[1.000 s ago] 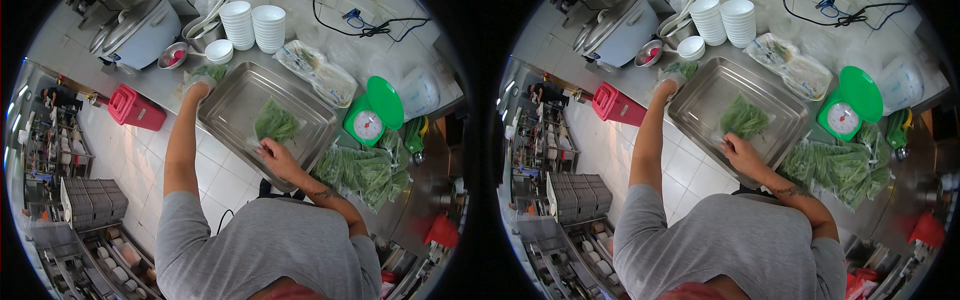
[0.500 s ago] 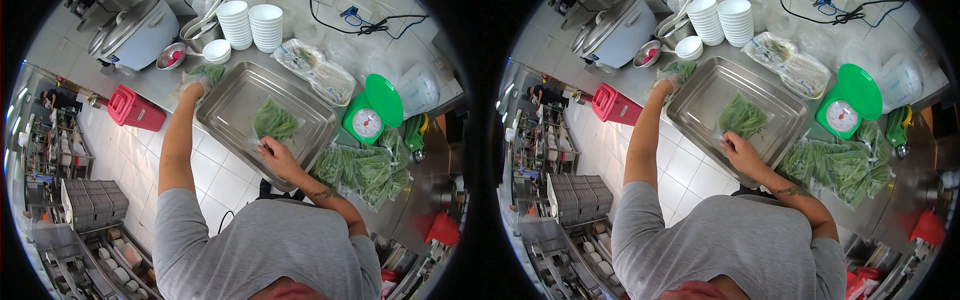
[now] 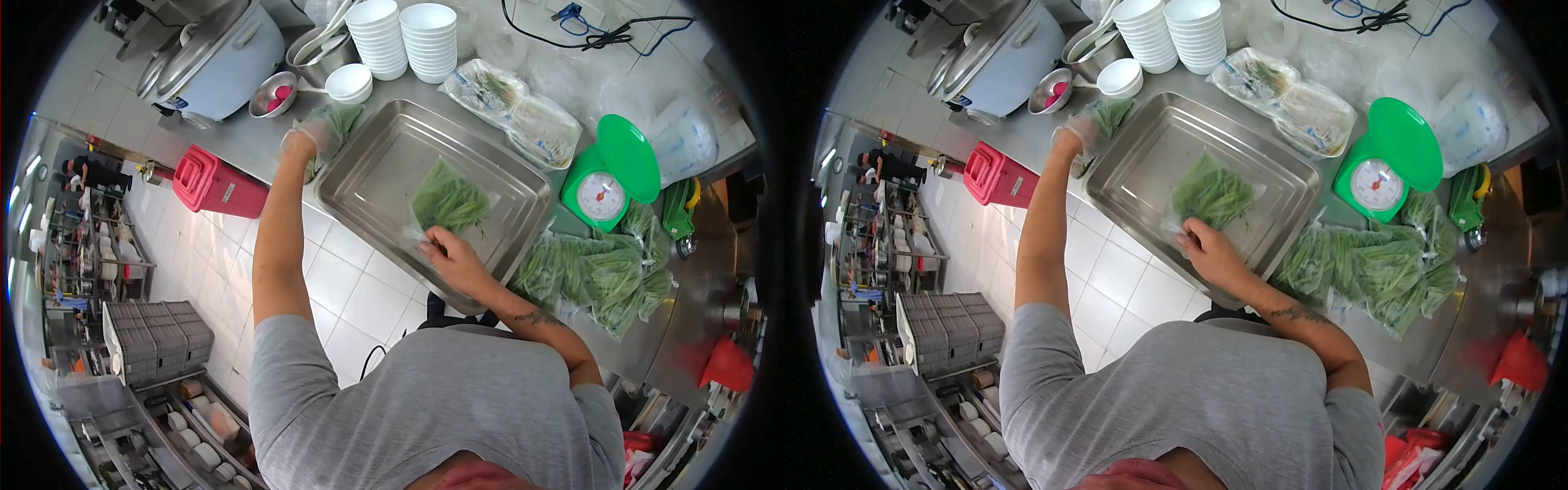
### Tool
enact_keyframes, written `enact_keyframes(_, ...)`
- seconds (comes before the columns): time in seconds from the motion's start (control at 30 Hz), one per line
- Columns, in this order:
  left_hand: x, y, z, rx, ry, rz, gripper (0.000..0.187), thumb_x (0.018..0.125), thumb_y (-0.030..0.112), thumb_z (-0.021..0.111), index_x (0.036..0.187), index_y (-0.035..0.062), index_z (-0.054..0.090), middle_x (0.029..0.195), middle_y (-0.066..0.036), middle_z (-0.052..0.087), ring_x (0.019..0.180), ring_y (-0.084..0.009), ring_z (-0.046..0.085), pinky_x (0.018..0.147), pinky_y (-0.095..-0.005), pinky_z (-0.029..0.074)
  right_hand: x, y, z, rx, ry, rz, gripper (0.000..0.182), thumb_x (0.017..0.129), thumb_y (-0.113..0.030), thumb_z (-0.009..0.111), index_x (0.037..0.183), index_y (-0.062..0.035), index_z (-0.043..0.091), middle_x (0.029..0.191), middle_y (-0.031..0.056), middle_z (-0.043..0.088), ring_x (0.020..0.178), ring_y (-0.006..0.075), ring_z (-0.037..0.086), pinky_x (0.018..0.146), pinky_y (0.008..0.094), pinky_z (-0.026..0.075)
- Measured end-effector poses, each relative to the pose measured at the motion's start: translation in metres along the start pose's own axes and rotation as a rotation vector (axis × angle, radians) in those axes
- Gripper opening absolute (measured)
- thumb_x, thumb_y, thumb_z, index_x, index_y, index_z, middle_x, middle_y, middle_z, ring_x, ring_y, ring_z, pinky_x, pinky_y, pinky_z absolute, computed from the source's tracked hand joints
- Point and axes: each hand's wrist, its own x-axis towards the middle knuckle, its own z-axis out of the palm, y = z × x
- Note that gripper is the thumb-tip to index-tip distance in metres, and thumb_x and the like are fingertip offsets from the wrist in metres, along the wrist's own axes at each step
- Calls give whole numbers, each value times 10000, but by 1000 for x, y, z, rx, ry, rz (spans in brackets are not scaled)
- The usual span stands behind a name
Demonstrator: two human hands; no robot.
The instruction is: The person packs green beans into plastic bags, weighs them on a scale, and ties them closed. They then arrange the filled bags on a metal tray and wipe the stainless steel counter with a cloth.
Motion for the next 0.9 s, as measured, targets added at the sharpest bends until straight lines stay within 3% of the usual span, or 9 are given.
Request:
enact_keyframes(0.2,25,-25,45,140,280,37,249,858,161,460,890,-3,645,957,-224,644,962,-367,618,850,-473,469,3,0,3,13,-3,16,178,918,-165,555,938,0,493,684,114,529,592,178,482,572,320,411)
enact_keyframes(0.3,42,-49,70,158,318,67,270,854,178,454,989,61,656,1033,-220,636,977,-390,611,852,-468,479,4,-1,3,-2,-17,25,175,918,-165,553,938,-1,495,689,117,536,596,182,492,573,323,414)
enact_keyframes(0.4,-2,-1,13,-43,168,-161,277,856,196,456,991,65,659,1032,-232,633,992,-390,606,859,-460,478,3,-5,3,28,-11,20,167,924,-166,551,891,-17,485,673,54,468,607,125,425,565,286,377)
enact_keyframes(0.5,-5,-15,27,-199,251,-103,290,849,223,478,997,53,660,1009,-245,632,969,-403,606,847,-467,472,3,-2,4,41,5,-8,168,928,-166,550,868,-25,481,664,21,428,614,96,387,561,267,358)
enact_keyframes(0.6,-23,-30,50,-424,488,3,297,836,246,521,955,7,650,877,-229,660,841,-377,636,765,-445,484,3,-4,3,50,-1,-13,167,928,-165,550,872,-23,483,664,18,427,614,95,384,560,267,357)
enact_keyframes(0.7,-65,-28,42,-847,230,-252,283,852,239,548,866,-32,625,652,-117,597,540,-236,559,520,-355,446,4,-1,1,48,0,-33,165,923,-163,551,904,-10,490,673,66,490,600,136,444,563,294,389)
enact_keyframes(0.8,-119,-9,16,-1217,66,-366,244,881,199,539,789,-21,592,542,10,443,402,-80,364,368,-247,272,4,6,0,83,33,-56,168,921,-166,552,915,-8,494,671,73,503,591,138,442,556,294,388)
enact_keyframes(0.9,-150,-8,7,-1432,50,-380,226,902,179,521,777,2,585,509,48,390,351,-43,270,332,-225,167,9,9,1,141,45,-31,170,926,-173,549,909,-13,497,663,47,477,592,113,403,549,278,366)
